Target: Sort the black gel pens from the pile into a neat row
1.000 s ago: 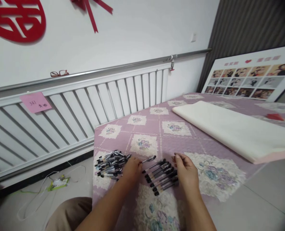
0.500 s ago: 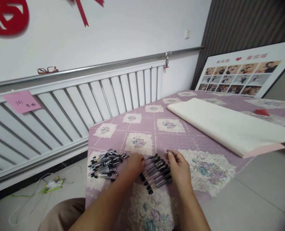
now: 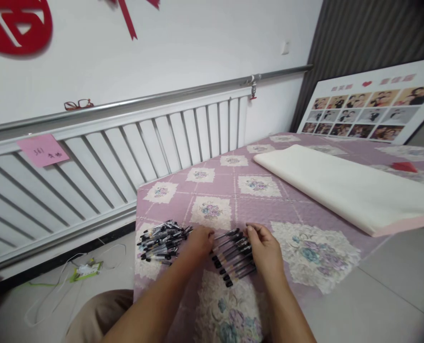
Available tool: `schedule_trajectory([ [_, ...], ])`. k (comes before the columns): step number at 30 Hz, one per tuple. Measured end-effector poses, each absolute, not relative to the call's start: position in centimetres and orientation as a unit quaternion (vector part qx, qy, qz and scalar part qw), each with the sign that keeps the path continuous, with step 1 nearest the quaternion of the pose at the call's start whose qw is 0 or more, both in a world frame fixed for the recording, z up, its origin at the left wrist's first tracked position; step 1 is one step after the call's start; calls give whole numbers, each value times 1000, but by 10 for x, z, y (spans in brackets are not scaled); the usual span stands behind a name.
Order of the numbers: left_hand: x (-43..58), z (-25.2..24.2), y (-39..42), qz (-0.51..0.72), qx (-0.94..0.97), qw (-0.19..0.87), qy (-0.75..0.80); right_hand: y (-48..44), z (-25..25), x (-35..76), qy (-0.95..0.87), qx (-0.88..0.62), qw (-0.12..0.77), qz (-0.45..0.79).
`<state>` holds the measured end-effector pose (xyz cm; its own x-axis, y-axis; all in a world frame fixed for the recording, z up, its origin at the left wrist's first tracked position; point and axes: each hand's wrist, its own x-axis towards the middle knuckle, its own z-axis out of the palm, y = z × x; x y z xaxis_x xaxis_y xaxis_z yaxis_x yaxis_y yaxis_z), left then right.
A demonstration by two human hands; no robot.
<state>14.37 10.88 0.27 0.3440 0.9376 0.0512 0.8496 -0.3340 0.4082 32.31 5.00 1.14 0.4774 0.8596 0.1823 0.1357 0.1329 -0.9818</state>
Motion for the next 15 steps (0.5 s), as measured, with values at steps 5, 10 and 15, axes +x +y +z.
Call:
schedule_trajectory([
  [5,93,7,99,207,786,131,567,52,7,318,-441,-581,614,300],
  [10,33,-8,62,285,773,101,558,52,1,304,-491,-576,584,294],
  [15,7,-31,31,280,792,25,542,49,3,278,-585,-566,513,272],
])
